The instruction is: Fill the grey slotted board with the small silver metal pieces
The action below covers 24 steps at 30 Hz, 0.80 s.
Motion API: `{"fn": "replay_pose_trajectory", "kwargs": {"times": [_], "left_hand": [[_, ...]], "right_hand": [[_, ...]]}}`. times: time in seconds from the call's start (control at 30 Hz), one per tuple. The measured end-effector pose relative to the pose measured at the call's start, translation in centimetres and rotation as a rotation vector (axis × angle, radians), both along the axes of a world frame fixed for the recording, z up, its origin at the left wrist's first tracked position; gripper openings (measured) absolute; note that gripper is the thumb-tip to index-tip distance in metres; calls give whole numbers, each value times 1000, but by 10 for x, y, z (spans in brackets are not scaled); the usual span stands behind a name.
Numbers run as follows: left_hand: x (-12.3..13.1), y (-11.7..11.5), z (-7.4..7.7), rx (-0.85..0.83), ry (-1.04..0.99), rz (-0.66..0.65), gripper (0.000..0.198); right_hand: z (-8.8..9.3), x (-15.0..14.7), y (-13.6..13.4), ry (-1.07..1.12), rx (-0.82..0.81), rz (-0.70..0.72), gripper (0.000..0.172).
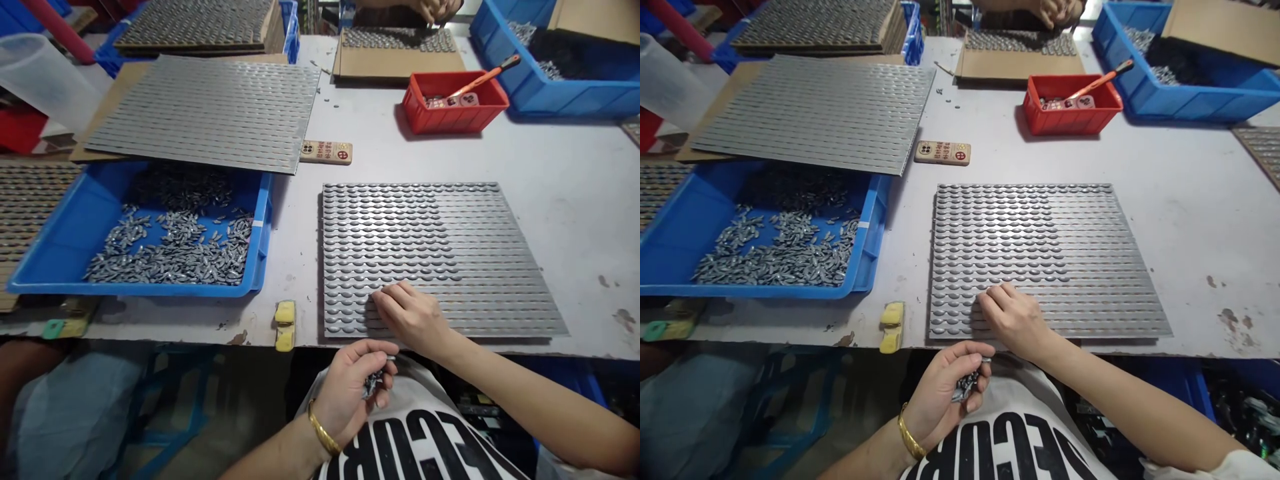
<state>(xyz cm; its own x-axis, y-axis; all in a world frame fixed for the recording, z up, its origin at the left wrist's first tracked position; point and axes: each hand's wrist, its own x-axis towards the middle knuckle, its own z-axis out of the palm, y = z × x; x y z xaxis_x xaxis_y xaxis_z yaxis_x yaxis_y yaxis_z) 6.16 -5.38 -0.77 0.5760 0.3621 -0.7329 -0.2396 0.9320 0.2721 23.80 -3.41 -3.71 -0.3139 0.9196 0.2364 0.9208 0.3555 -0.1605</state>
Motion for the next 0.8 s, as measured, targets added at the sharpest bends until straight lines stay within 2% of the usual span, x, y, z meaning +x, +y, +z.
{"fn": "replay_pose_trajectory", "kwargs": {"times": [0.17,0.33,0.63,0.73,0.8], "left_hand": [[-1,0,0,-5,13,-16,23],[1,0,0,-7,7,-13,24],[2,4,4,77,48,105,20],[1,6,4,104,50,138,19],[2,8,5,106,62,165,19]], "right_hand": [[-2,-4,4,117,18,-85,14],[-3,-7,4,116,9,-123,14],[3,-12,10,37,-57,-167,14],[8,-7,7,137,-75,-135,14],[15,-2,1,309,-102,-107,14]]}}
